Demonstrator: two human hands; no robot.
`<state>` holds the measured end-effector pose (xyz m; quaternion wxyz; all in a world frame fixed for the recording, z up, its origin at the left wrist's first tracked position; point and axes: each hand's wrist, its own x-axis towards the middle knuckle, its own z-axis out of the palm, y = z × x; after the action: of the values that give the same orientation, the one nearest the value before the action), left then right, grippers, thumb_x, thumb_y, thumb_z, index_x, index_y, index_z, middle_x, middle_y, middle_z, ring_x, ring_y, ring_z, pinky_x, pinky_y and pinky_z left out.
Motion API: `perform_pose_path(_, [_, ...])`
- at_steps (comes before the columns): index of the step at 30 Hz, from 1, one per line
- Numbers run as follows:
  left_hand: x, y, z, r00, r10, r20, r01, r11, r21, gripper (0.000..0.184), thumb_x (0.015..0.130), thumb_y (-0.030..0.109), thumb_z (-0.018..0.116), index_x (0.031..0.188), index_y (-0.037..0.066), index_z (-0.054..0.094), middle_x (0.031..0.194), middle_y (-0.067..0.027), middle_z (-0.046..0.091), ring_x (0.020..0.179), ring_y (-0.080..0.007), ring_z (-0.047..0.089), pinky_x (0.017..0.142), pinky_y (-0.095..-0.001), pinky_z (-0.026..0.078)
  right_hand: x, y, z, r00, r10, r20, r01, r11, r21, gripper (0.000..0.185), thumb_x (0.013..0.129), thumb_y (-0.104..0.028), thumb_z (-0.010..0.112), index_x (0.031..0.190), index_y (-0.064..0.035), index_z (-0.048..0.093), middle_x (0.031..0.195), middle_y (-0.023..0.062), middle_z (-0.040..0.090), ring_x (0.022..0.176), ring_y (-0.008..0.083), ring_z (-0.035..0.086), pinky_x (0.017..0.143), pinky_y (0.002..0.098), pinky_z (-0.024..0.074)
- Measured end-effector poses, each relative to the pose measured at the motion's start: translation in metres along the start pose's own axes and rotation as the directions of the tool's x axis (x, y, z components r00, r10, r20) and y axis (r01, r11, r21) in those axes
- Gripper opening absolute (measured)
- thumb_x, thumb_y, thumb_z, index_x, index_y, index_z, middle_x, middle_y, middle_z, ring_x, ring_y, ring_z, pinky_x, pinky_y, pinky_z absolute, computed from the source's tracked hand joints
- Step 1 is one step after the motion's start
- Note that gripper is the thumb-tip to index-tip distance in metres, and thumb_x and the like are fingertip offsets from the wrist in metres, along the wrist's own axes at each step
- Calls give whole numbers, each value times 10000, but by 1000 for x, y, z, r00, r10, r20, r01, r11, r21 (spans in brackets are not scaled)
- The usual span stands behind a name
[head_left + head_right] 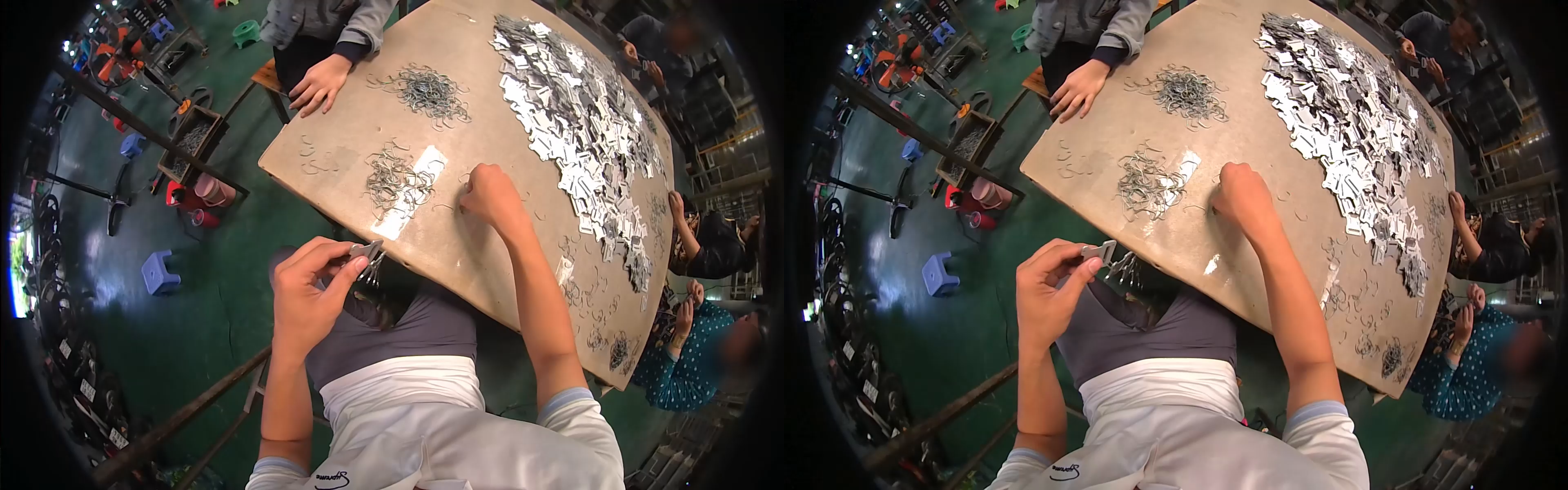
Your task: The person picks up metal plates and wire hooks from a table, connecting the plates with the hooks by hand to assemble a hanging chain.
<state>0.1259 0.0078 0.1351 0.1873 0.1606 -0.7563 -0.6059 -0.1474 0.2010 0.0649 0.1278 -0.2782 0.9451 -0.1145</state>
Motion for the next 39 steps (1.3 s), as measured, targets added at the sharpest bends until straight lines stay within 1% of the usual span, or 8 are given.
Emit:
perform_pose_path(2, [0,0,-1,1000,7,11,-7,1000,7,132,929,-37,762,1050,-87,741,959,-74,690,802,-101,655,697,-238,528,4,0,1,1000,-13,-9,13,1000,-10,201,723,-73,714,825,101,718,838,336,698,822,497,707,771,523,595])
perform_pose_path(5, [0,1,0,1000,6,13,-6,1000,10,132,929,-41,759,1052,-87,741,959,-72,694,816,-98,657,709,-239,533,3,-1,-1,999,-52,-5,51,995,-88,184,730,-77,720,816,85,709,782,277,708,741,406,732,703,463,596])
perform_pose_path(7, [0,0,-1,1000,14,23,-14,1000,6,134,928,-41,759,1054,-85,742,960,-70,698,826,-97,658,722,-238,534,-9,-9,-19,998,62,31,-68,949,308,158,766,-90,717,812,60,695,717,169,686,632,261,671,606,378,538])
perform_pose_path(11, [-1,-3,3,1000,3,21,-3,1000,-19,141,928,-40,761,1058,-89,742,957,-72,705,841,-97,659,741,-239,531,-21,4,-14,1000,8,28,-29,430,902,105,828,-87,685,833,16,665,685,32,607,589,73,518,541,238,403])
perform_pose_path(15, [3,2,7,998,29,48,-28,999,-17,161,919,-38,771,1062,-103,736,949,-82,705,836,-105,658,742,-244,528,-47,-21,-25,997,-34,72,-74,-44,996,63,861,-30,664,858,33,668,755,81,665,563,80,490,520,231,356])
perform_pose_path(19, [7,5,12,997,51,58,-51,999,-3,179,907,-40,780,1062,-113,730,943,-91,706,827,-110,659,735,-246,530,-72,-51,-30,988,-139,63,-72,-59,996,47,876,3,678,902,38,660,826,106,691,630,106,601,518,247,457])
perform_pose_path(24, [9,7,15,996,58,64,-61,997,37,175,899,-39,784,1058,-98,737,938,-101,717,822,-115,672,714,-250,543,-93,-84,-30,978,-206,23,-30,-33,999,249,899,54,730,1136,127,707,934,137,737,750,153,708,645,289,613])
perform_pose_path(39, [10,10,20,991,110,72,-120,980,159,150,889,-25,778,1034,-57,752,923,-115,734,788,-169,714,713,-276,567,-121,-107,-30,993,-119,-25,32,61,998,172,941,1,759,1079,102,740,927,126,763,783,136,725,724,255,610])
